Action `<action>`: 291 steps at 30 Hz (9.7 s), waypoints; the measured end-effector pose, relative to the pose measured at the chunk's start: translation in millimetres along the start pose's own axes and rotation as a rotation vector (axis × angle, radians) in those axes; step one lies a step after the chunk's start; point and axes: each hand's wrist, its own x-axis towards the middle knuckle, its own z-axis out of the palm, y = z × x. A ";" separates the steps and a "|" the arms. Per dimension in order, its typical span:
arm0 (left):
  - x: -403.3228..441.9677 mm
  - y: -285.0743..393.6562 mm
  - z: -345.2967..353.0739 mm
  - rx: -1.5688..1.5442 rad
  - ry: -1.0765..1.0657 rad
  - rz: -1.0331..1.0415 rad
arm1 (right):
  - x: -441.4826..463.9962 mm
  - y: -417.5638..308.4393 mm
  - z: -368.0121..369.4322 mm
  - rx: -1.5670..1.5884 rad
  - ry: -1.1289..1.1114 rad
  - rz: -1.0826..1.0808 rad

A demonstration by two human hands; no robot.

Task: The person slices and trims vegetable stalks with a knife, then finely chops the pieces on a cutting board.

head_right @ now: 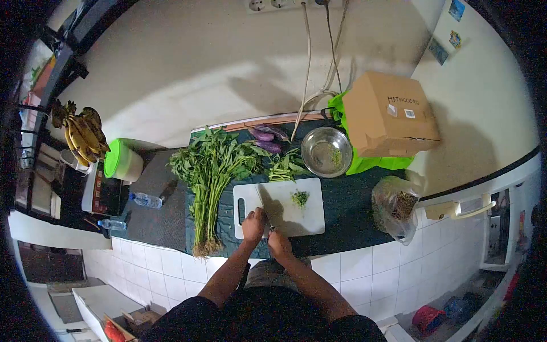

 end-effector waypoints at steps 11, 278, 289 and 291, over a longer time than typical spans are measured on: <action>5.4 42.9 2.6 0.081 -0.058 0.040 | -13.9 78.1 -50.9 -0.114 0.075 -0.327; 7.7 135.3 -202.0 -2.064 -0.511 -0.069 | -134.9 -113.0 -196.9 0.509 0.162 -0.691; 2.9 136.3 -202.2 -2.054 -0.413 0.008 | -135.7 -111.8 -192.5 0.480 0.209 -0.743; 1.8 134.3 -201.2 -2.032 -0.435 0.027 | -139.5 -119.0 -198.7 0.474 0.205 -0.744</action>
